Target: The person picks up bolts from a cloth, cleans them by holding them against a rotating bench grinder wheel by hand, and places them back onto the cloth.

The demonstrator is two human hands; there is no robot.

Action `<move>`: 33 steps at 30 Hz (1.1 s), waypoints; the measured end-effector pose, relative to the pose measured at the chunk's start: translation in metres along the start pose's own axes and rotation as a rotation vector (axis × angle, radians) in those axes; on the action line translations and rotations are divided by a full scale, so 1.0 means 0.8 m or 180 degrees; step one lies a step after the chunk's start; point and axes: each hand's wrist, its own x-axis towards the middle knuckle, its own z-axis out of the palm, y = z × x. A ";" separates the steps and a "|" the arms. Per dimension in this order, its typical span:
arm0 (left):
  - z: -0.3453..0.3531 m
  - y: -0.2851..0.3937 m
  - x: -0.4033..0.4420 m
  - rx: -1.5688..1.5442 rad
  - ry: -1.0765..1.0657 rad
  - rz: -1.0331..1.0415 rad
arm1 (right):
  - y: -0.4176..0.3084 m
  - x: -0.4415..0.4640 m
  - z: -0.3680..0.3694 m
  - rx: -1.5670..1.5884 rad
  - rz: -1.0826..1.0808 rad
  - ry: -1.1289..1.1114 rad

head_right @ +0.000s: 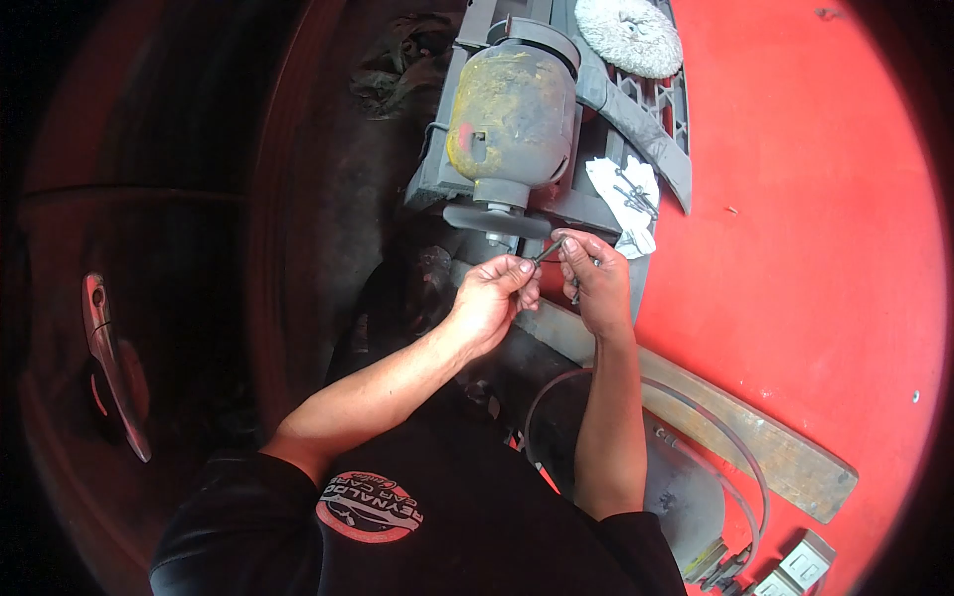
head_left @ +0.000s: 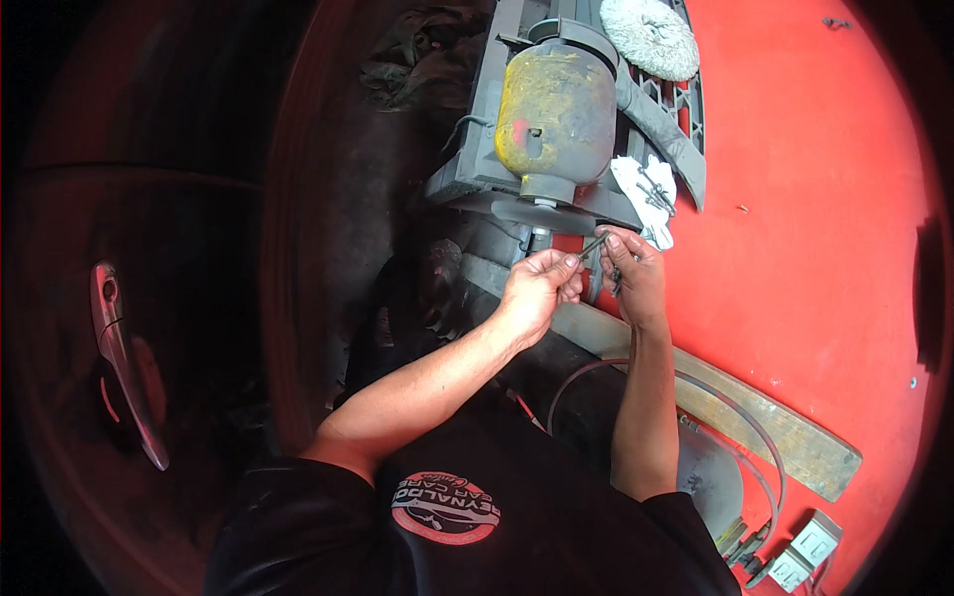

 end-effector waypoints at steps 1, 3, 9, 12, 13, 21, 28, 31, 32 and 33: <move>0.000 0.000 0.002 -0.0054 0.0026 0.0043 | 0.000 0.000 0.000 -0.0081 -0.0052 0.0038; 0.001 0.001 0.005 -0.0106 0.0059 0.0092 | 0.000 0.004 0.000 -0.0122 -0.0081 0.0117; 0.010 0.000 0.013 -0.0089 0.0287 0.0154 | 0.010 0.020 0.001 -0.0047 -0.0208 0.0228; 0.015 -0.001 0.015 -0.0226 0.0299 0.0142 | 0.009 0.024 0.001 0.0017 -0.0193 0.0293; 0.016 -0.002 0.017 -0.0324 0.0329 0.0117 | 0.008 0.025 0.000 -0.0032 -0.0241 0.0324; 0.019 0.009 0.000 -0.0791 -0.0037 -0.0119 | -0.004 0.004 -0.009 0.0186 -0.0282 0.0100; 0.008 0.007 -0.004 0.0523 0.0252 0.0423 | 0.008 -0.004 -0.004 0.0113 -0.0209 0.0046; 0.008 0.002 -0.001 0.0422 0.0321 0.0409 | 0.012 0.003 -0.002 0.0023 -0.0327 0.0112; 0.008 -0.002 0.000 0.0236 0.0323 0.0385 | 0.012 0.006 -0.001 0.0014 -0.0325 0.0111; 0.008 -0.003 0.000 0.0051 0.0329 0.0362 | 0.012 0.009 0.000 -0.0043 -0.0343 0.0169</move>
